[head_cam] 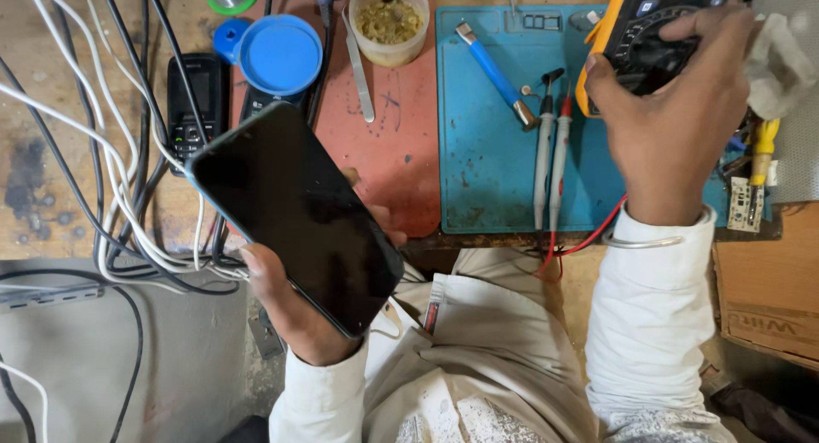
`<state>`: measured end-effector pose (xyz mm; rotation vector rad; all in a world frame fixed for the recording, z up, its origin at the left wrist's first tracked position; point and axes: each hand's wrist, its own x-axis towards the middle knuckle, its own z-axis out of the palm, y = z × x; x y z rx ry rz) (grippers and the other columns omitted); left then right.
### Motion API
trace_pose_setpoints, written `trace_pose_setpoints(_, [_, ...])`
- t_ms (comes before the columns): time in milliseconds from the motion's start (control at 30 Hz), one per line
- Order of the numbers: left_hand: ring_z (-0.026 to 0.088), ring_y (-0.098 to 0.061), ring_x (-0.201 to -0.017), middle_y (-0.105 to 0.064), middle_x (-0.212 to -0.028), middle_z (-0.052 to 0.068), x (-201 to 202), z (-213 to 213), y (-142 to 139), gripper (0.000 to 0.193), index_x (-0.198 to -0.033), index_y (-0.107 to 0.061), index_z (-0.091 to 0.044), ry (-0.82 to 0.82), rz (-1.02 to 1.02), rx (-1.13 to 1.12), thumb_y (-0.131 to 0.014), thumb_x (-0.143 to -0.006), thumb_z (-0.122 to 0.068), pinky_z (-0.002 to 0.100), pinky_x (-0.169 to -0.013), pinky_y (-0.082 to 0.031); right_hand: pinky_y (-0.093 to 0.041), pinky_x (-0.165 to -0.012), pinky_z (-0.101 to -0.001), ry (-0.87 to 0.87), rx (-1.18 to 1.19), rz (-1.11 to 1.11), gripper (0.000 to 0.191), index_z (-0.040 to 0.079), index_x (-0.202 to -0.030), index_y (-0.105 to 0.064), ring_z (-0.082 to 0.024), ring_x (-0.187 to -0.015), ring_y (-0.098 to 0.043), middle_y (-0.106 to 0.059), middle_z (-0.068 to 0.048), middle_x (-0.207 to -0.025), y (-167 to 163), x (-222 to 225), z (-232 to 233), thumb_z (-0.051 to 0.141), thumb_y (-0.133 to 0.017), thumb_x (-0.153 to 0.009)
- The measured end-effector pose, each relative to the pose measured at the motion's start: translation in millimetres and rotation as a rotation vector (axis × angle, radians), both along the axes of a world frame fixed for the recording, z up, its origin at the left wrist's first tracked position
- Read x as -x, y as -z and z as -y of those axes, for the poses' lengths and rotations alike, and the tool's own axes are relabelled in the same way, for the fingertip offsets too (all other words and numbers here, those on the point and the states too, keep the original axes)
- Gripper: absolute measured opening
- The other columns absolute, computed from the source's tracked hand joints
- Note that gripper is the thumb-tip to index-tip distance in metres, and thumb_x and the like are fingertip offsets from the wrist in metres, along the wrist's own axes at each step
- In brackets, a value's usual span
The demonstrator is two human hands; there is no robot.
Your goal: The person uses a prying tool to separate the back cover from a smartphone, then snaps the cover back into place and presses the edges to secure it. The person then connects a charging cable to the phone and briefly taps the screen.
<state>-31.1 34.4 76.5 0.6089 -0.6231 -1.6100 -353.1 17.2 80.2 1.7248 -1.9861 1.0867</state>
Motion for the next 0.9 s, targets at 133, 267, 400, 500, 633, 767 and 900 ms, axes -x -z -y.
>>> trace_pose_setpoints(133, [0.036,-0.066,-0.113,-0.061,-0.139,0.017,-6.5,17.4,-1.8,0.083,-0.157,-0.044,-0.007,-0.011,-0.126,-0.115,-0.051,-0.099,-0.066,0.058,-0.092,-0.057,-0.043,-0.073,-0.0344,-0.045,-0.114,0.146,0.044,-0.002,-0.118,-0.049,-0.024,-0.079,-0.051,-0.054,-0.013,-0.100,6.3,15.2,-9.0,0.007,-0.086,-0.095])
trace_pose_setpoints(267, [0.038,-0.066,-0.118,-0.060,-0.140,0.017,-3.5,29.5,-1.1,0.073,-0.156,-0.044,-0.010,0.061,-0.172,-0.141,-0.047,-0.103,-0.062,0.061,-0.096,-0.057,-0.042,-0.071,-0.0283,-0.073,-0.077,0.198,0.024,-0.002,-0.123,-0.058,-0.017,-0.077,-0.052,-0.057,-0.010,-0.093,11.6,19.7,-14.1,-0.002,-0.071,-0.103])
trace_pose_setpoints(400, [0.038,-0.066,-0.119,-0.061,-0.141,0.017,4.6,32.3,1.3,0.072,-0.155,-0.046,-0.010,0.106,-0.140,-0.133,-0.047,-0.104,-0.060,0.060,-0.098,-0.058,-0.050,-0.084,-0.0237,-0.205,0.034,0.212,0.022,-0.006,-0.120,-0.054,-0.012,-0.091,-0.062,-0.063,-0.010,-0.104,13.2,18.0,-11.7,-0.012,-0.061,-0.101])
trace_pose_setpoints(500, [0.039,-0.068,-0.117,-0.062,-0.138,0.016,7.5,32.8,2.5,0.072,-0.152,-0.047,-0.009,0.109,-0.114,-0.126,-0.046,-0.103,-0.061,0.061,-0.094,-0.059,-0.051,-0.081,-0.0235,-0.147,0.045,0.229,0.021,-0.007,-0.117,-0.057,-0.012,-0.086,-0.062,-0.066,-0.011,-0.103,12.5,15.3,-7.5,-0.012,-0.065,-0.098])
trace_pose_setpoints(633, [0.038,-0.068,-0.117,-0.064,-0.135,0.018,9.3,33.2,3.1,0.076,-0.152,-0.049,-0.003,0.136,-0.112,-0.117,-0.045,-0.105,-0.063,0.060,-0.095,-0.060,-0.050,-0.075,-0.0260,-0.060,0.038,0.114,0.017,-0.007,-0.111,-0.059,-0.015,-0.081,-0.065,-0.066,-0.013,-0.095,7.8,13.4,-3.4,-0.007,-0.071,-0.099])
trace_pose_setpoints(767, [0.038,-0.069,-0.115,-0.065,-0.133,0.018,10.9,32.0,2.9,0.076,-0.150,-0.050,-0.003,0.117,-0.062,-0.129,-0.044,-0.103,-0.063,0.059,-0.093,-0.060,-0.050,-0.073,-0.0303,-0.027,0.040,-0.007,0.013,-0.007,-0.107,-0.060,-0.019,-0.075,-0.065,-0.069,-0.015,-0.095,3.0,12.4,-3.7,-0.003,-0.071,-0.101])
trace_pose_setpoints(900, [0.038,-0.069,-0.114,-0.065,-0.129,0.018,12.1,32.3,3.1,0.076,-0.150,-0.049,-0.004,0.115,-0.069,-0.135,-0.044,-0.104,-0.064,0.059,-0.093,-0.060,-0.051,-0.075,-0.0310,-0.061,0.072,-0.004,0.010,-0.008,-0.108,-0.059,-0.020,-0.080,-0.067,-0.069,-0.016,-0.097,3.5,12.4,-2.5,-0.003,-0.066,-0.102])
